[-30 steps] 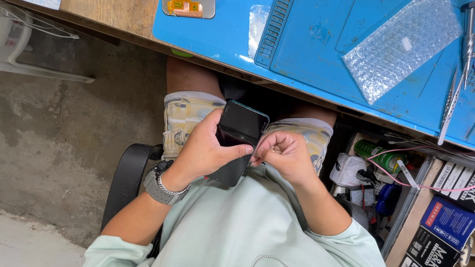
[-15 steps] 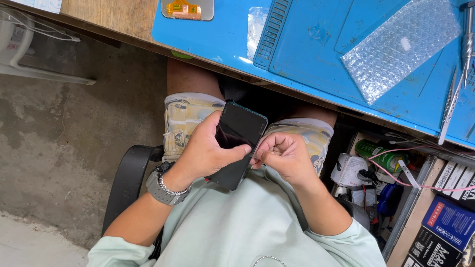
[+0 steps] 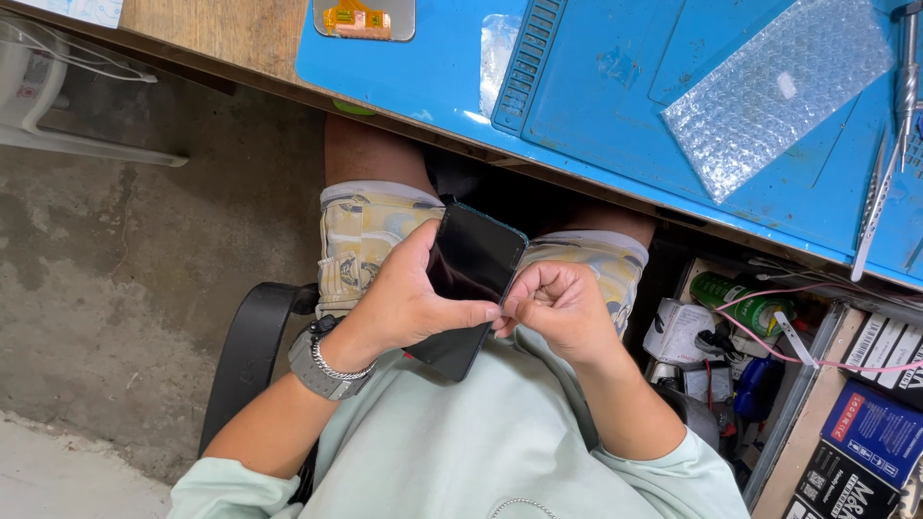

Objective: Inspecting a smartphone and using scissors to trim material at a repair station.

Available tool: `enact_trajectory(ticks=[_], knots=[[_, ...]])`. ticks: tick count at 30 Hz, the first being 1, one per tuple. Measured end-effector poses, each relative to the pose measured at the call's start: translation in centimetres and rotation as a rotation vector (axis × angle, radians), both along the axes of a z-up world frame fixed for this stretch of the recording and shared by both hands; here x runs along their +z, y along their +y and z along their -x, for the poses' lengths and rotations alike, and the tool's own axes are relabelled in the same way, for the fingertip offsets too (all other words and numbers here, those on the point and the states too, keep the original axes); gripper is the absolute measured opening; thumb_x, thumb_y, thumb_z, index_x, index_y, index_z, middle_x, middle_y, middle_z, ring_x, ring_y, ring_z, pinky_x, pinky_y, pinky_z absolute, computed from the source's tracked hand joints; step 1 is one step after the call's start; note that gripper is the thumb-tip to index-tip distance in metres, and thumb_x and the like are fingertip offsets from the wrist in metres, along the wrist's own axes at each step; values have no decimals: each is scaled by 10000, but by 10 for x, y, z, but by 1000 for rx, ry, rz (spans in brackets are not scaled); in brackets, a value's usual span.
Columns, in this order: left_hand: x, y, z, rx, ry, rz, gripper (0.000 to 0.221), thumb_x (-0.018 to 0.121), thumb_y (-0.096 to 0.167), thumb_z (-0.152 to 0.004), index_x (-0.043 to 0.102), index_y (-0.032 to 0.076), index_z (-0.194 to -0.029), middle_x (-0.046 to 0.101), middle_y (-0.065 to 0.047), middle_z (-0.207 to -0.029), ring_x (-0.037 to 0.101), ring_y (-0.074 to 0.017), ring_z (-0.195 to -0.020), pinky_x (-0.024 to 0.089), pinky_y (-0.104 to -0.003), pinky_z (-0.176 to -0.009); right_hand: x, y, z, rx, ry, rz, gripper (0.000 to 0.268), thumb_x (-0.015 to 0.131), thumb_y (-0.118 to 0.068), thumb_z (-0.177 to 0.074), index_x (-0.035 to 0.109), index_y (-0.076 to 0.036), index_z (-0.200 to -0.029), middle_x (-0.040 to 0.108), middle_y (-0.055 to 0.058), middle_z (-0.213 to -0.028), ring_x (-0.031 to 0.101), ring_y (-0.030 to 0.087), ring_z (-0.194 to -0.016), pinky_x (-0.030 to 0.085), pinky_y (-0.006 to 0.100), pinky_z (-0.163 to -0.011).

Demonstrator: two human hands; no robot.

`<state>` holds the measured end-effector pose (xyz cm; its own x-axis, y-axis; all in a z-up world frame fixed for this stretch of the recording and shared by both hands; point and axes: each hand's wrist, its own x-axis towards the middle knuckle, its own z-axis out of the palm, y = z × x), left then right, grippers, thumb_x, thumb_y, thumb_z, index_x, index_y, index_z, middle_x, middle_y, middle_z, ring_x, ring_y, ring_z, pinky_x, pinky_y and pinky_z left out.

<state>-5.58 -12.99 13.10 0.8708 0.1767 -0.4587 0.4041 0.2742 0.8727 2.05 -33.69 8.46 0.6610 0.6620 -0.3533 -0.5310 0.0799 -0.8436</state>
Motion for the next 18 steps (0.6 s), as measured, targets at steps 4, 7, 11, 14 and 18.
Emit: enact_trajectory(ticks=[4,7,11,14,18], knots=[[-1,-1,-1,-4,-8,13,617,930,101,-626,618,23,-1153,739,-161,-1058,692,-252,-1074,590,-433,-925,6,1,0,-15,-14,-10,87,700,183,-722,629,140,-694,633,252,-639,733,323,-514,635,411,-490],[-3,-2,2,12,-41,45,626,935,102,-643,623,18,-1179,737,-176,-1096,690,-268,-1094,586,-441,-942,3,-1,-1,2,-16,-16,82,689,182,-724,629,132,-696,634,246,-627,727,316,-501,632,403,-481],[-12,-7,5,92,-82,227,394,834,94,-776,645,13,-1112,748,-144,-1001,699,-201,-990,615,-368,-851,-3,-7,-6,0,-1,-66,80,686,195,-715,622,152,-696,627,268,-607,721,342,-488,631,436,-454],[-14,-19,8,259,-105,514,275,681,109,-911,650,-11,-1157,742,-157,-1049,697,-212,-1006,607,-385,-899,-12,-13,-14,17,22,-100,81,677,186,-729,609,146,-708,636,261,-609,721,337,-494,633,439,-451],[-1,-26,9,362,-147,770,304,581,103,-979,648,-56,-1230,723,-236,-1112,712,-290,-1030,601,-466,-936,-12,-14,-23,58,22,-134,89,680,182,-720,609,132,-705,653,256,-601,725,315,-499,643,443,-470]])
